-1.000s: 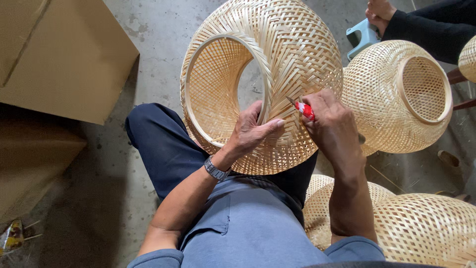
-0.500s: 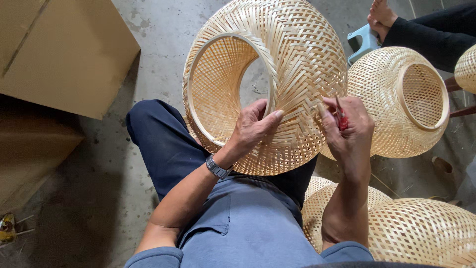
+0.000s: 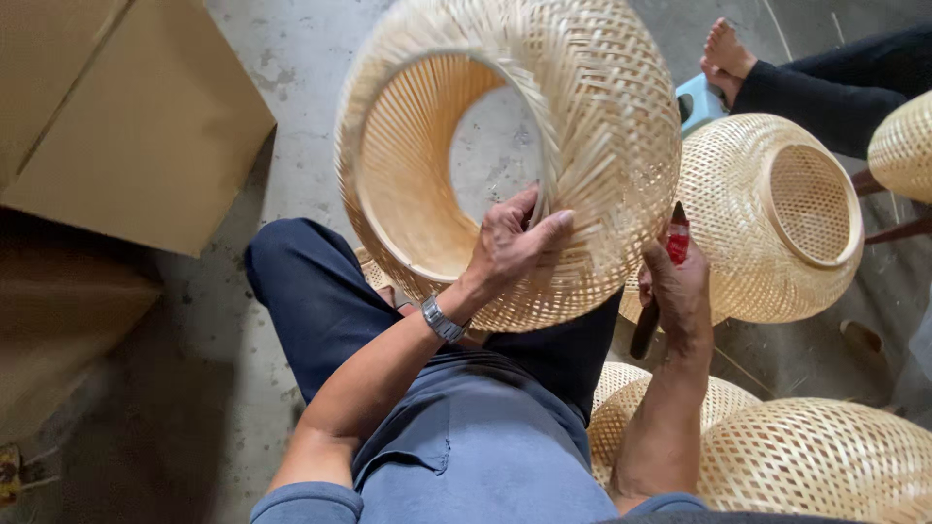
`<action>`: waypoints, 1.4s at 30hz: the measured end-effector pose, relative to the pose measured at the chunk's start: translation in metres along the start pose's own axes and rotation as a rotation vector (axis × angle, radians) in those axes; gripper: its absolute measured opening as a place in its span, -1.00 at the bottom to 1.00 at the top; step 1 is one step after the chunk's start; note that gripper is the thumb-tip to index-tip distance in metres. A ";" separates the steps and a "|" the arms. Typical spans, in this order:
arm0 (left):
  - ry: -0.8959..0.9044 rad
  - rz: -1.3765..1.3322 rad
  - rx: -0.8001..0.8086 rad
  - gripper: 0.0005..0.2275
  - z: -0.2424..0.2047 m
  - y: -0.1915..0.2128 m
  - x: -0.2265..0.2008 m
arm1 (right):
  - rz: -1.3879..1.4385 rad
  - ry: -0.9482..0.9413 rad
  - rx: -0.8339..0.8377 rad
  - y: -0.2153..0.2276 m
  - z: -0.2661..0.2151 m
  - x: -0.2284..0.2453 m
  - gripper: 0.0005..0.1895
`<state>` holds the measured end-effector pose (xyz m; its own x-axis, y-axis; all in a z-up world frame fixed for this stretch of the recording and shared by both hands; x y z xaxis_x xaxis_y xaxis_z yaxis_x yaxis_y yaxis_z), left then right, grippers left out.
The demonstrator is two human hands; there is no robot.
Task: The person sits on the floor and uses a red utility knife to trim and shape the woven bamboo rim of a basket. They hold the basket steady with one hand while carefully cutting the edges with the other, working on the finishing details of the craft.
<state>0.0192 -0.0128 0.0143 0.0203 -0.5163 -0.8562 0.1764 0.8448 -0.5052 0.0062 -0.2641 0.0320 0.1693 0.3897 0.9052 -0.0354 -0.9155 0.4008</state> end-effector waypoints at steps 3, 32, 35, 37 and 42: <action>-0.225 0.253 -0.011 -0.77 -0.008 -0.001 0.009 | 0.111 -0.058 0.005 0.000 -0.005 -0.021 -0.44; 0.263 -0.032 -0.067 -0.79 0.010 0.024 0.017 | -0.111 -0.012 -0.125 -0.013 -0.038 -0.021 -0.23; 0.179 0.102 -0.092 -0.79 0.011 0.022 0.020 | -0.191 0.042 -0.100 -0.015 -0.042 -0.003 -0.24; 0.126 0.119 -0.078 -0.79 0.012 0.022 0.023 | -0.162 0.060 -0.069 -0.017 -0.046 0.007 -0.24; 0.123 0.085 -0.004 -0.72 0.008 0.023 0.013 | -0.258 0.063 -0.067 -0.017 -0.058 0.030 -0.28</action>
<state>0.0314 -0.0011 -0.0075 -0.0856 -0.4223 -0.9024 0.1751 0.8853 -0.4308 -0.0451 -0.2308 0.0605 0.1197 0.6168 0.7780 -0.0645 -0.7771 0.6260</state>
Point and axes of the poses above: each hand's wrist, its own z-axis towards the middle knuckle, its own y-axis out of the back of the hand, x = y × z, the point moved 1 cm from there along z, towards the middle knuckle, and after that the axes turned 7 degrees about -z, right-handed, at the moved point
